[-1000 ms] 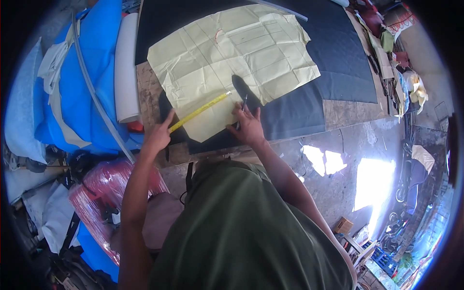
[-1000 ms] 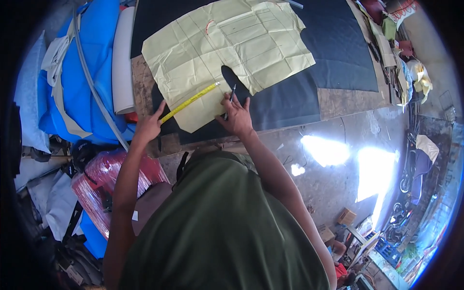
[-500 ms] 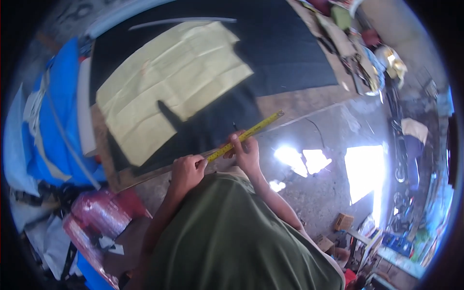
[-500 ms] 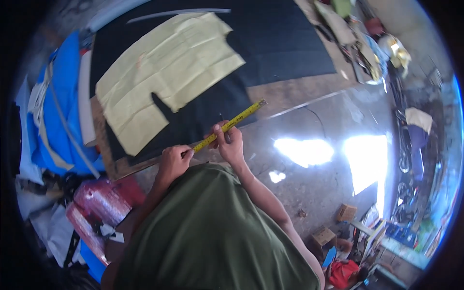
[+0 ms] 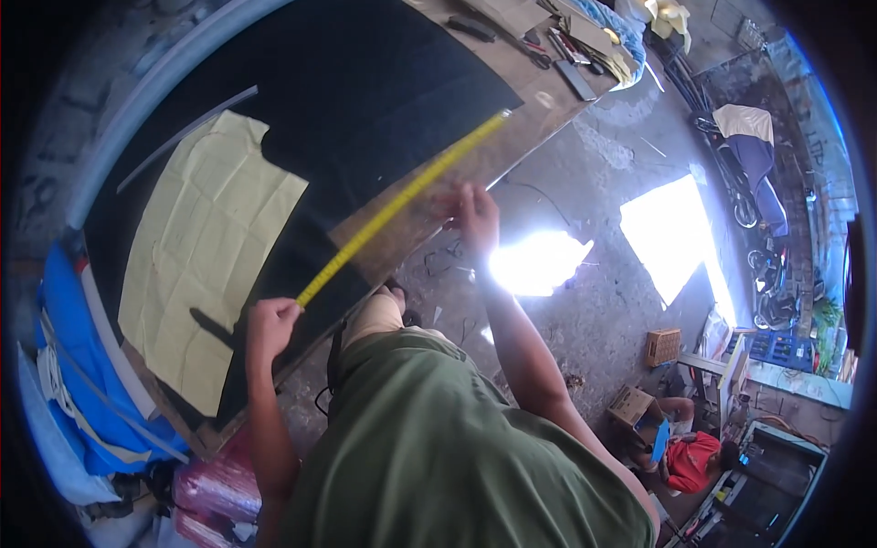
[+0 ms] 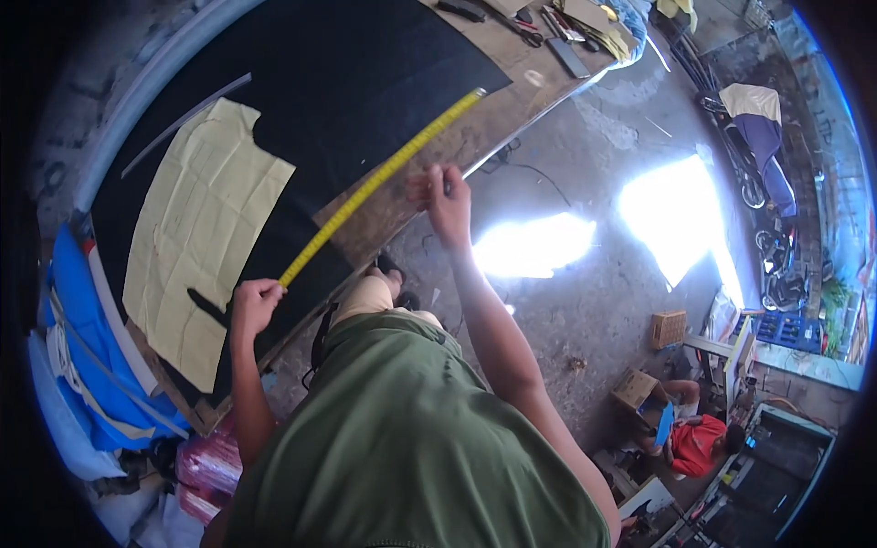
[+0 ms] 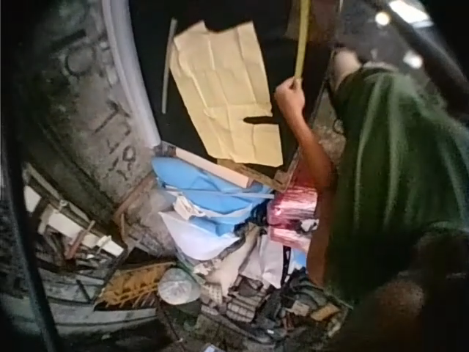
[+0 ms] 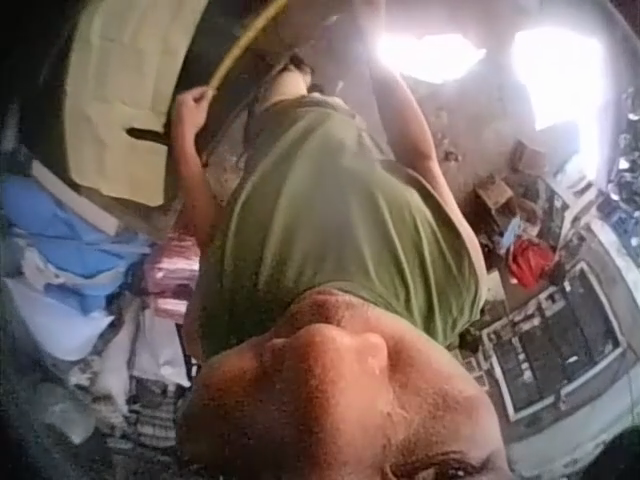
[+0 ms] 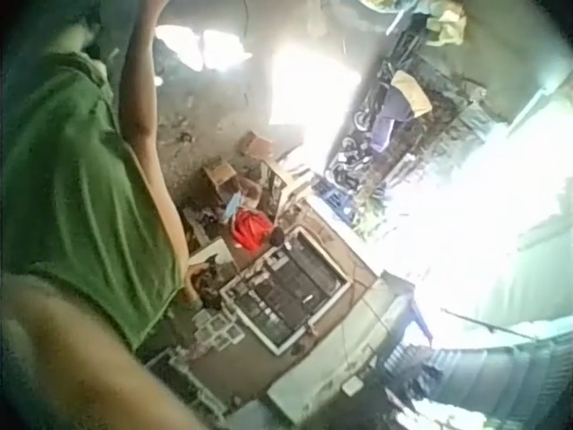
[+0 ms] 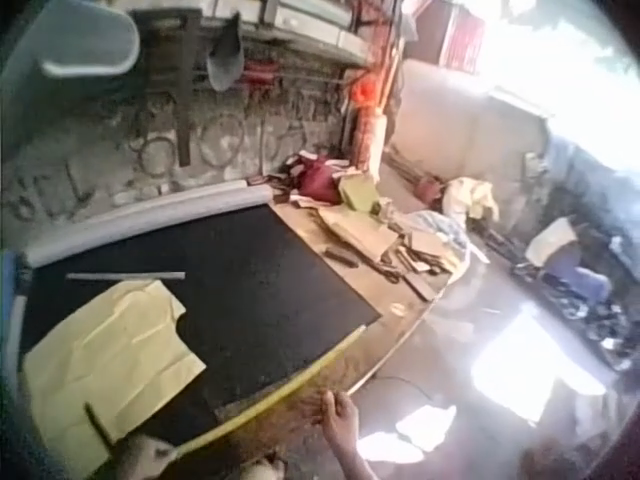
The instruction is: Measuring, marking, and cutting a piece of black upholstery fabric using a ruler, measuring tape, and chalk.
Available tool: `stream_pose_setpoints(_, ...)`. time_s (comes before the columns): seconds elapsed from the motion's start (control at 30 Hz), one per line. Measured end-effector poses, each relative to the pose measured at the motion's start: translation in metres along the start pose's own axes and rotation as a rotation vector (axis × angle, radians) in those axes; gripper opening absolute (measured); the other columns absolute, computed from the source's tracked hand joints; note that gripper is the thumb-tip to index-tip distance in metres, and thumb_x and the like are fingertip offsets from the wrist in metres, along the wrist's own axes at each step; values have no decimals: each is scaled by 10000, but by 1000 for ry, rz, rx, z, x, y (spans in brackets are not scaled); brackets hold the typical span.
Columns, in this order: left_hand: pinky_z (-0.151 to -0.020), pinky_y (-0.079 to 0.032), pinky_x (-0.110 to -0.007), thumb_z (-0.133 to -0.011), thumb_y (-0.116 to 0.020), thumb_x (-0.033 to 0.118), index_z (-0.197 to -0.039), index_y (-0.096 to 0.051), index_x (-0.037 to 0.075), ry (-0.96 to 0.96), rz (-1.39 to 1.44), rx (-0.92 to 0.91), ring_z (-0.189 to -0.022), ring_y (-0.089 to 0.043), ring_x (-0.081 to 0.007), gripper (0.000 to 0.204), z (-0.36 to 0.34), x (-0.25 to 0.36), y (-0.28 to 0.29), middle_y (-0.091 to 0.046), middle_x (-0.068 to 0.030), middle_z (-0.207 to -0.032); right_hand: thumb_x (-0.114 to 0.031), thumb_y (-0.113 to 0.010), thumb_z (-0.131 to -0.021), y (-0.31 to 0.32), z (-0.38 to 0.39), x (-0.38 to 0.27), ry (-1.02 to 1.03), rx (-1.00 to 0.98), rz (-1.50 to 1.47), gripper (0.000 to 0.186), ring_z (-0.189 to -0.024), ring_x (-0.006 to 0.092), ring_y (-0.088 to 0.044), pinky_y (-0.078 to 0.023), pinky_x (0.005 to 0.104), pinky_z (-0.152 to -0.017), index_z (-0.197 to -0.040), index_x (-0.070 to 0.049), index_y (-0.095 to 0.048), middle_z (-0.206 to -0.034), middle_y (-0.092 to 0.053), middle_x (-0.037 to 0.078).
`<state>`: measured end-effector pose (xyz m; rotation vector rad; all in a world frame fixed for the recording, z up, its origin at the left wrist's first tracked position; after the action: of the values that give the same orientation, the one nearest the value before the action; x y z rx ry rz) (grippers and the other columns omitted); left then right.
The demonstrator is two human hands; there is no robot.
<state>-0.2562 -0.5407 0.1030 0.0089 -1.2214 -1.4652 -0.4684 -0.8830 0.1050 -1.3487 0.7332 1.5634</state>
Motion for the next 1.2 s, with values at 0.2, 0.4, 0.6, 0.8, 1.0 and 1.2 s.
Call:
stream_pose_setpoints(0.2,-723,-531,-466,-939,-654,199,-966,-792,17,-30,-206,138,-747,-680,-391,229,-147,47,13,-764,-157,-858,-384,-460,-1137,40,-46,52,-38,-133,-10,435,-701,200,-725,-564,263,-635,-1242,3,-628,-957,-779,156)
stream_pose_setpoints(0.4,-796,-560,-501,-964,-654,210,-1008,-799,45,58,-350,-1,-860,-708,-419,224,-250,117,-7,-782,-157,-1002,-392,-523,-1110,127,-111,61,-58,70,-200,443,-683,211,-707,-558,269,-625,-1245,15,-637,-832,-747,151)
stream_pose_setpoints(0.6,-778,-554,-505,-969,-655,201,-1016,-799,59,110,-347,21,-839,-698,-423,207,-278,129,-32,-775,-160,-969,-270,-626,-1062,185,-195,48,-38,145,32,300,-698,215,-701,-566,287,-634,-1108,21,-677,-820,-728,149)
stream_pose_setpoints(0.8,-739,-545,-500,-971,-660,197,-1020,-793,54,177,-380,103,-793,-683,-420,202,-272,141,-47,-765,-163,-908,-125,-671,-992,211,-271,-8,19,-20,96,161,-768,212,-702,-576,304,-695,-1048,24,-694,-854,-730,147)
stream_pose_setpoints(1.0,-748,-537,-517,-981,-650,204,-1043,-774,40,233,-472,128,-833,-672,-442,215,-269,144,-54,-750,-179,-953,-3,-670,-919,232,-344,-23,105,-172,102,105,-782,207,-680,-577,319,-750,-1015,18,-709,-844,-717,126)
stream_pose_setpoints(1.2,-736,-522,-498,-992,-639,206,-1065,-762,48,180,-582,251,-831,-651,-408,214,-264,118,-68,-703,-160,-941,56,-691,-830,213,-397,-23,160,-325,176,149,-741,162,-649,-533,256,-722,-960,-15,-706,-840,-710,81)
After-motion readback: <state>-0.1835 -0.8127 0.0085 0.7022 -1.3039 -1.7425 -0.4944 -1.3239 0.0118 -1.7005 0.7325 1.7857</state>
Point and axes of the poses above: each hand's wrist, its own z-axis away from the middle knuckle, its own y-axis out of the back of the hand, x = y × z, the point moved 3 cm from there along -z, towards the middle knuckle
